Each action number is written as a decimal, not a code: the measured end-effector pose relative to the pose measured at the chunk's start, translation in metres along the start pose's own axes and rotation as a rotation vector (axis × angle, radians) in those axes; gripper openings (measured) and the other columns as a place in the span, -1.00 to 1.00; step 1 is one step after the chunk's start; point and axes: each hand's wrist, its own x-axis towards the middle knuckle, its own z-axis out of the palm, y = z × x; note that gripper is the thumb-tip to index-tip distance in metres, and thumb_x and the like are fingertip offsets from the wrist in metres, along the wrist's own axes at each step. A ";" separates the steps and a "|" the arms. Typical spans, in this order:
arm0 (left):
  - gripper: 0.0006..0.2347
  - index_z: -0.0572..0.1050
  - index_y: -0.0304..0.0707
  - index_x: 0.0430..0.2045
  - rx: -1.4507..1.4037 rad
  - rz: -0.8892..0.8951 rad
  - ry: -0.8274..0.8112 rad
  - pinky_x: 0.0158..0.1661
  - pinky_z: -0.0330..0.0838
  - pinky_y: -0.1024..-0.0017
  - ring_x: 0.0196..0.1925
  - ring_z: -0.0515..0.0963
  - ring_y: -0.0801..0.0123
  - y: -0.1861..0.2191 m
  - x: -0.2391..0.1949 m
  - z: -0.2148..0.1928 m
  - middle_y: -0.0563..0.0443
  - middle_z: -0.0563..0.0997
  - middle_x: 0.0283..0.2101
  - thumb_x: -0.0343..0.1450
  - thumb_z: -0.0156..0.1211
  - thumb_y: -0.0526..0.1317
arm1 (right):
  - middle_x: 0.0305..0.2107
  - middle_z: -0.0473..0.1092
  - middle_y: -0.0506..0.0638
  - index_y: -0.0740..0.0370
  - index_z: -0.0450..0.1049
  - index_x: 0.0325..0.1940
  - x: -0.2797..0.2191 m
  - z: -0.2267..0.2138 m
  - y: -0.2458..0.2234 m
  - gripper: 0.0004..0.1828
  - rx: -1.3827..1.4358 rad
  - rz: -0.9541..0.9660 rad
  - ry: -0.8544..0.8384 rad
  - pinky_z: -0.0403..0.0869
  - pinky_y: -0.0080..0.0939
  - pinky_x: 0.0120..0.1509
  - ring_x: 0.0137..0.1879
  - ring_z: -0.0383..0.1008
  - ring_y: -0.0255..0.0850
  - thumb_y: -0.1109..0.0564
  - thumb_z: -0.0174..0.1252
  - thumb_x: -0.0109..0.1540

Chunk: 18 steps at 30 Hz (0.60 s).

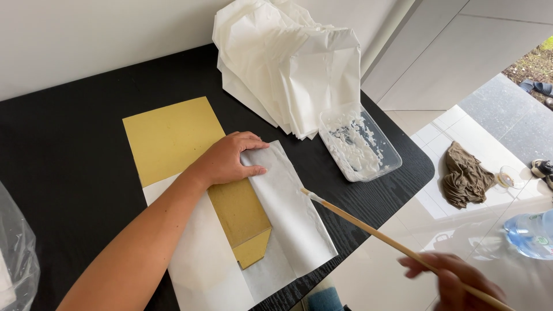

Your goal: The person places a white sheet of paper over a yellow cardboard box, folds the paper around the box, and uses a brush to apply white adhesive to secure the folds. The person smooths the paper and continues folding and gluing to wrap the box.

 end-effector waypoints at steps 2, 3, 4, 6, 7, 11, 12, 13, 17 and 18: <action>-0.49 0.55 0.12 0.14 0.004 0.006 0.005 0.23 0.28 0.39 0.31 0.41 0.39 -0.002 0.000 0.001 0.16 0.49 0.27 0.25 0.42 0.03 | -0.38 0.62 0.14 0.33 0.53 -0.14 0.010 0.012 0.010 -0.71 -0.003 -0.114 -0.114 0.65 -0.29 -0.26 -0.45 0.60 -0.18 0.10 -0.05 0.37; -0.49 0.55 0.12 0.14 0.006 0.010 0.003 0.23 0.28 0.39 0.31 0.41 0.39 0.000 -0.001 0.000 0.16 0.49 0.27 0.25 0.42 0.03 | -0.38 0.62 0.14 0.33 0.53 -0.14 0.009 0.012 0.004 -0.71 -0.003 -0.114 -0.109 0.65 -0.29 -0.26 -0.45 0.60 -0.18 0.10 -0.05 0.37; -0.49 0.55 0.12 0.14 0.005 -0.009 -0.006 0.18 0.31 0.41 0.29 0.44 0.41 0.003 -0.002 -0.001 0.19 0.49 0.26 0.25 0.42 0.03 | -0.44 0.60 0.13 0.33 0.55 -0.17 0.008 0.011 -0.002 -0.71 -0.061 -0.112 -0.094 0.60 -0.31 -0.31 -0.50 0.58 -0.18 0.11 -0.03 0.36; -0.49 0.56 0.13 0.14 0.002 -0.025 -0.006 0.14 0.34 0.42 0.26 0.46 0.43 0.004 -0.001 -0.003 0.22 0.49 0.26 0.26 0.42 0.03 | -0.50 0.58 0.12 0.33 0.57 -0.21 0.007 -0.004 0.003 -0.72 -0.121 -0.120 -0.081 0.55 -0.33 -0.37 -0.54 0.55 -0.17 0.12 -0.02 0.34; -0.49 0.56 0.10 0.13 -0.008 -0.008 -0.002 0.18 0.31 0.41 0.27 0.45 0.42 0.002 -0.001 -0.002 0.20 0.50 0.25 0.25 0.42 0.02 | -0.49 0.61 0.12 0.34 0.58 -0.17 0.003 -0.020 0.013 -0.72 -0.113 -0.078 -0.153 0.57 -0.33 -0.33 -0.49 0.59 -0.17 0.12 0.00 0.32; -0.51 0.57 0.04 0.11 -0.016 0.030 0.007 0.19 0.33 0.40 0.22 0.50 0.39 0.003 0.000 -0.002 0.16 0.53 0.21 0.26 0.43 0.00 | -0.31 0.76 0.00 0.15 0.64 0.04 -0.004 -0.117 0.138 -0.56 -0.158 -0.072 -0.517 0.76 -0.30 -0.05 -0.29 0.80 -0.30 -0.07 -0.04 0.32; -0.51 0.57 0.04 0.11 -0.019 0.027 0.004 0.19 0.33 0.40 0.22 0.50 0.39 0.003 -0.001 -0.001 0.16 0.53 0.21 0.26 0.43 0.00 | -0.31 0.76 0.00 0.15 0.64 0.04 0.001 -0.126 0.138 -0.56 -0.159 -0.069 -0.520 0.76 -0.30 -0.05 -0.29 0.80 -0.30 -0.07 -0.04 0.32; -0.50 0.56 0.09 0.12 -0.014 0.004 0.000 0.20 0.31 0.41 0.25 0.46 0.41 0.002 -0.001 -0.001 0.18 0.51 0.23 0.26 0.42 0.01 | -0.41 0.78 -0.11 0.11 0.75 -0.12 0.007 -0.134 0.139 -0.45 -0.260 -0.030 -0.550 0.70 -0.28 0.06 -0.18 0.80 -0.32 -0.20 -0.10 0.31; -0.51 0.57 0.10 0.11 -0.012 0.006 0.013 0.17 0.33 0.44 0.26 0.45 0.46 0.000 0.000 0.000 0.23 0.53 0.21 0.25 0.42 0.02 | -0.29 0.62 0.26 0.41 0.52 0.02 0.002 -0.045 0.016 -0.66 0.007 -0.020 -0.198 0.64 -0.26 -0.08 -0.29 0.71 -0.07 0.15 -0.10 0.38; -0.51 0.57 0.10 0.11 -0.010 0.004 0.016 0.17 0.33 0.44 0.26 0.45 0.46 0.001 0.000 0.000 0.23 0.53 0.21 0.25 0.42 0.02 | -0.29 0.62 0.26 0.41 0.52 0.02 0.008 -0.027 0.015 -0.66 0.010 -0.022 -0.199 0.64 -0.26 -0.08 -0.29 0.71 -0.07 0.15 -0.10 0.38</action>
